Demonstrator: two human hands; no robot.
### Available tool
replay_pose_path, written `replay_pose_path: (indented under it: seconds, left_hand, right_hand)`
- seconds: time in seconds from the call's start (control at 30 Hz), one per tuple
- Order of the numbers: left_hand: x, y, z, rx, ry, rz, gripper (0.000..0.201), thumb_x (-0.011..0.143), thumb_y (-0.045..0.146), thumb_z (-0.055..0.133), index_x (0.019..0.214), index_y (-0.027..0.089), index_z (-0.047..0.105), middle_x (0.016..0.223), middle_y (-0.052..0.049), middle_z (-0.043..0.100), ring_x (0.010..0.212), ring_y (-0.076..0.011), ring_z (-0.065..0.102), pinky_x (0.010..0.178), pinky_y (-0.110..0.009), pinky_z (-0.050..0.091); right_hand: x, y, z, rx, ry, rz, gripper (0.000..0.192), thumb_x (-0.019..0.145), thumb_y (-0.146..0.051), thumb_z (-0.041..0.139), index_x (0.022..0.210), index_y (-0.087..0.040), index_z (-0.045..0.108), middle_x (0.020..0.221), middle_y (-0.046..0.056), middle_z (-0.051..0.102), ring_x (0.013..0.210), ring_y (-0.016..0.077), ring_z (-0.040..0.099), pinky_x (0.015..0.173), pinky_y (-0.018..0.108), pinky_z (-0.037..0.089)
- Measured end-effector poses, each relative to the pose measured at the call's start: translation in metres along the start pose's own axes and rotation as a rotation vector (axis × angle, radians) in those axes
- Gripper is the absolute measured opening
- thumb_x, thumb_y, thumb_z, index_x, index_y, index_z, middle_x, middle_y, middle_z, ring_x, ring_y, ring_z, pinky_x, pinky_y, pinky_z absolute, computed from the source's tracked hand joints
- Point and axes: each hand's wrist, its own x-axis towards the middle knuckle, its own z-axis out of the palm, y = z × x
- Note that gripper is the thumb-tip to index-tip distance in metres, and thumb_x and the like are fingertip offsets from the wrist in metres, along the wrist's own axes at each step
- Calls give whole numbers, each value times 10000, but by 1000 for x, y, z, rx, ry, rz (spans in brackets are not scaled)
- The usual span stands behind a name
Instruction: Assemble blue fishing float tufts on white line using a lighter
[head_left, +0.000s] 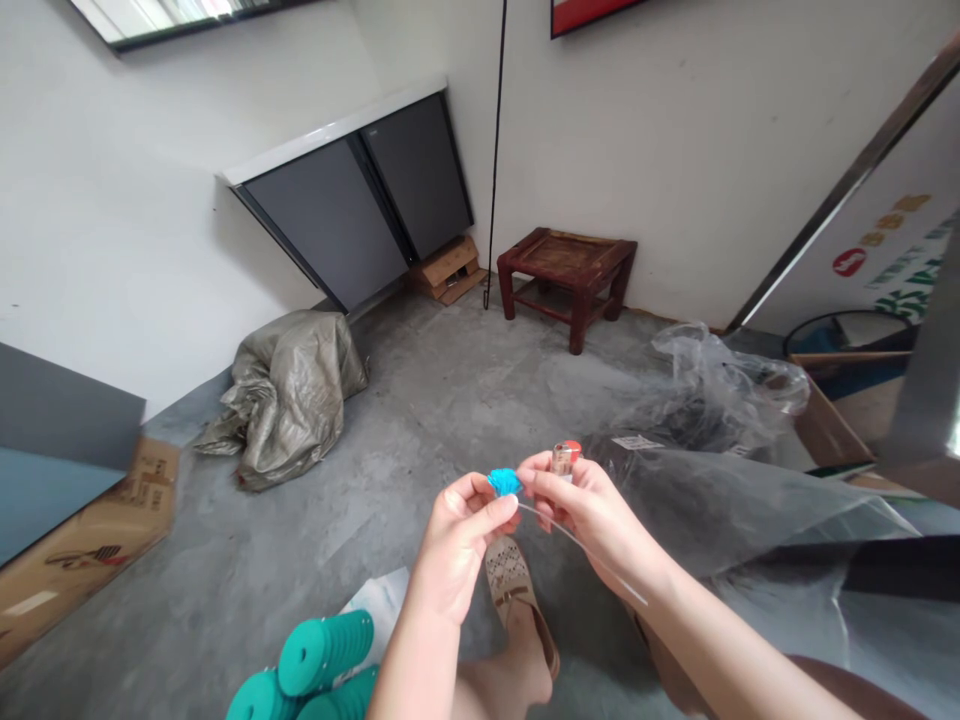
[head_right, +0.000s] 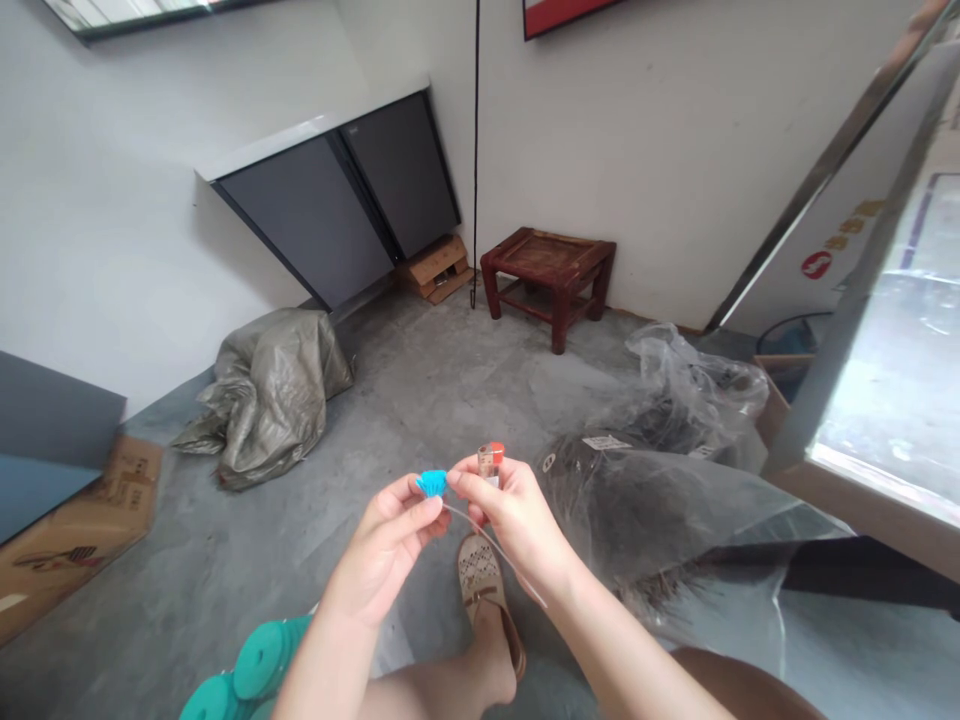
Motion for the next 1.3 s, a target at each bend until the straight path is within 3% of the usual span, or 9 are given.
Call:
replay_pose_path:
  seconds: [0.13,0.63,0.83,1.17,1.3]
  left_hand:
    - [0,-1,2,92,32,53,239,513,193,808,585,133,588,587,18,599,576,-86,526,591,-198,416]
    - [0,0,2,133,69,143,221,527,164,790,622,141,593,610,21,614,587,-81,525,597,-185,411]
    - [-1,-2,4,184,72,190,214,527,110,773,632,148,590,595,26,626,586,-81,545,585,-174,419]
    - [0,-3,2,20,-57,40,195,583,169,769,663,140,593,625,20,603,574,-78,534,595,-193,432]
    - [0,-3,2,26,-57,56,168,586,153,757,669,135,612,630,16,615,561,-63,512,567,-170,414]
  right_hand:
    - [2,1,1,-44,-10,11,264,650,-388,691,642,-144,590,440,-62,378,430,70,317,455,237,243]
    - [2,-2,-4,25,74,21,239,634,-358,697,630,-146,586,473,-48,447,437,70,368,464,228,292]
    - [0,-4,-2,-69,6,17,243,628,-354,718,634,-141,601,457,-54,440,428,63,351,448,223,267]
    - [4,3,-7,172,-95,167,229,684,-345,680,645,-134,599,539,-23,494,475,72,401,456,216,272]
    - [2,0,-6,163,-112,132,220,704,-348,676,661,-150,589,514,-45,464,454,61,372,461,213,277]
